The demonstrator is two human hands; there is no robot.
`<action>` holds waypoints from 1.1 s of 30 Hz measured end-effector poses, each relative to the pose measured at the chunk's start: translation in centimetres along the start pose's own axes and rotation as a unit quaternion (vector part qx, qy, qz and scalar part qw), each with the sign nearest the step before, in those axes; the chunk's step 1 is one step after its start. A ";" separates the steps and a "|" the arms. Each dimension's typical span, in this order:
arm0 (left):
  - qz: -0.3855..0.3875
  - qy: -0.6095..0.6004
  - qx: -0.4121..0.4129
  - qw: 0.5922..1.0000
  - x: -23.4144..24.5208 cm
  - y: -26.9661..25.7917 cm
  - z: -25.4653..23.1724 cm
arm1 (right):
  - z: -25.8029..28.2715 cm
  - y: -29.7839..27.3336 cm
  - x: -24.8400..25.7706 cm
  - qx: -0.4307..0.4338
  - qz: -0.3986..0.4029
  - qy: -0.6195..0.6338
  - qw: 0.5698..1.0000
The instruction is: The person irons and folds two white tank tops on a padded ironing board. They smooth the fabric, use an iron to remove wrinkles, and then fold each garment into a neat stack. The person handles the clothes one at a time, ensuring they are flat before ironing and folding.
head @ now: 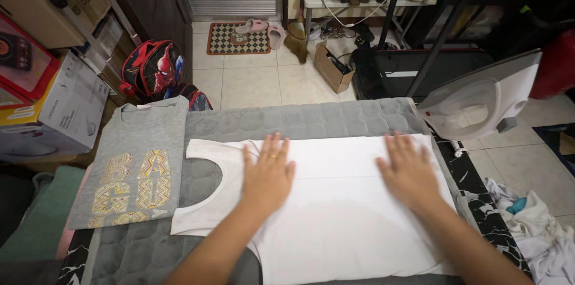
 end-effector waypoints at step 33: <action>0.024 -0.449 0.185 0.874 4.4 -8.0 2.0 | -10.2 -8.3 -0.7 -0.148 -0.150 0.466 0.859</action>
Point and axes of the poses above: each hand's wrist, its own y-axis towards the middle knuckle, its own x-axis out of the back of the hand, z = x × y, the point moved 3 cm from there along y, towards the middle knuckle, and after that the axes turned 4 degrees about -x, right-handed, at the moved point
